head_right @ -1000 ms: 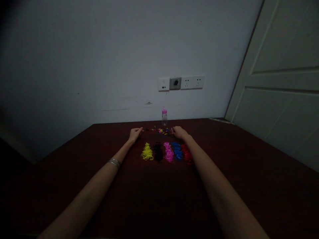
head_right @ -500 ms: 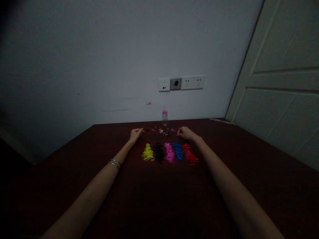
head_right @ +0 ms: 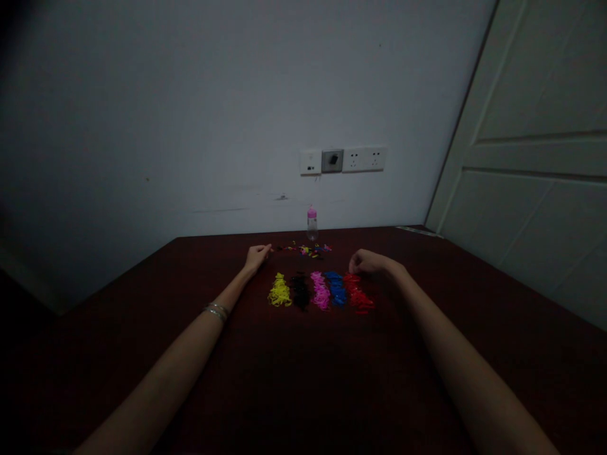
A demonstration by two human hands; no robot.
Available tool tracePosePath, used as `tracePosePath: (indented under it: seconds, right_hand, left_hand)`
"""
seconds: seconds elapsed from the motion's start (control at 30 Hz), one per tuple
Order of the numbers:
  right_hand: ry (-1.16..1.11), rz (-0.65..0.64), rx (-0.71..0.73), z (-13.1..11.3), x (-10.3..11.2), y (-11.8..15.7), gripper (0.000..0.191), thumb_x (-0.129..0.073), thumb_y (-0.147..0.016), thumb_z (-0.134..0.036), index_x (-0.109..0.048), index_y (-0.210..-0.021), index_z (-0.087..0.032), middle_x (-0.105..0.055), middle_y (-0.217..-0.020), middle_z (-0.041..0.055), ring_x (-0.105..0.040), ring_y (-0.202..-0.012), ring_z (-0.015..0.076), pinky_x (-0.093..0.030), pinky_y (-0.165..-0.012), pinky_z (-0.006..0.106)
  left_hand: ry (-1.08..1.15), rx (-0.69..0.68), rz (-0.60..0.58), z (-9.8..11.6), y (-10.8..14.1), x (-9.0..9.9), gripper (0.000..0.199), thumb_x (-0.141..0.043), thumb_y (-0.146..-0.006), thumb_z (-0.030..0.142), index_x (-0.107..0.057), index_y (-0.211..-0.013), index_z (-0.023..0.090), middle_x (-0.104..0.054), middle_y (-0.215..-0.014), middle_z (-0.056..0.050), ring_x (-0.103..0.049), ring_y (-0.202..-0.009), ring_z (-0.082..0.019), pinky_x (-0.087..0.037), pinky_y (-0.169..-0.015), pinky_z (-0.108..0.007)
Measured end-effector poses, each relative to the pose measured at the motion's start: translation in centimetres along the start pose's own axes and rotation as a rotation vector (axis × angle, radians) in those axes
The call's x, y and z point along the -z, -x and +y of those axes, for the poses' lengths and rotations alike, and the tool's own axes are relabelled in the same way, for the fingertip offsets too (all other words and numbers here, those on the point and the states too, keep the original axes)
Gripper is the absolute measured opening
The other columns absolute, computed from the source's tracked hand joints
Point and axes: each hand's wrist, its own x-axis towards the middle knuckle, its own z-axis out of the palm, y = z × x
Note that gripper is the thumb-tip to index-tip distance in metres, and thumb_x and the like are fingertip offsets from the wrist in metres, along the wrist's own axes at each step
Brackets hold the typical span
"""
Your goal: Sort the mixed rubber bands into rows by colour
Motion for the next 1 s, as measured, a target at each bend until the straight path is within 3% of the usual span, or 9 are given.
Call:
tracePosePath:
  seconds: [0.3, 0.6, 1.0]
  right_hand:
    - [-0.029, 0.097, 0.087, 0.0, -0.1, 0.3, 0.026, -0.059, -0.063, -0.027, -0.073, -0.081, -0.016, -0.070, -0.076, 0.0056, -0.058, -0.067, 0.0162, -0.044, -0.063, 0.026]
    - [0.087, 0.083, 0.127, -0.9, -1.9, -0.8, 0.030, -0.044, -0.065, -0.022, -0.072, -0.071, -0.013, -0.063, -0.062, 0.0045, -0.049, -0.053, 0.0116, -0.039, -0.054, 0.023]
    - [0.096, 0.044, 0.099, 0.1, -1.7, -0.7, 0.027, -0.042, -0.058, -0.021, -0.068, -0.061, -0.013, -0.056, -0.053, 0.0018, -0.043, -0.047, 0.0099, -0.035, -0.050, 0.023]
  left_hand:
    - [-0.021, 0.016, -0.012, 0.2, 0.1, 0.0, 0.047, -0.053, -0.072, 0.055, -0.069, -0.067, 0.011, -0.049, -0.046, 0.001, -0.041, -0.046, -0.010, -0.029, -0.048, -0.022]
    - [-0.013, -0.007, -0.029, 0.0, 0.0, -0.2, 0.047, -0.054, -0.071, 0.055, -0.068, -0.064, 0.011, -0.047, -0.044, 0.002, -0.039, -0.045, -0.009, -0.028, -0.048, -0.022]
    - [-0.024, -0.003, -0.030, 0.2, 0.2, -0.1, 0.047, -0.052, -0.072, 0.055, -0.069, -0.065, 0.011, -0.048, -0.045, 0.001, -0.041, -0.046, -0.010, -0.028, -0.048, -0.022]
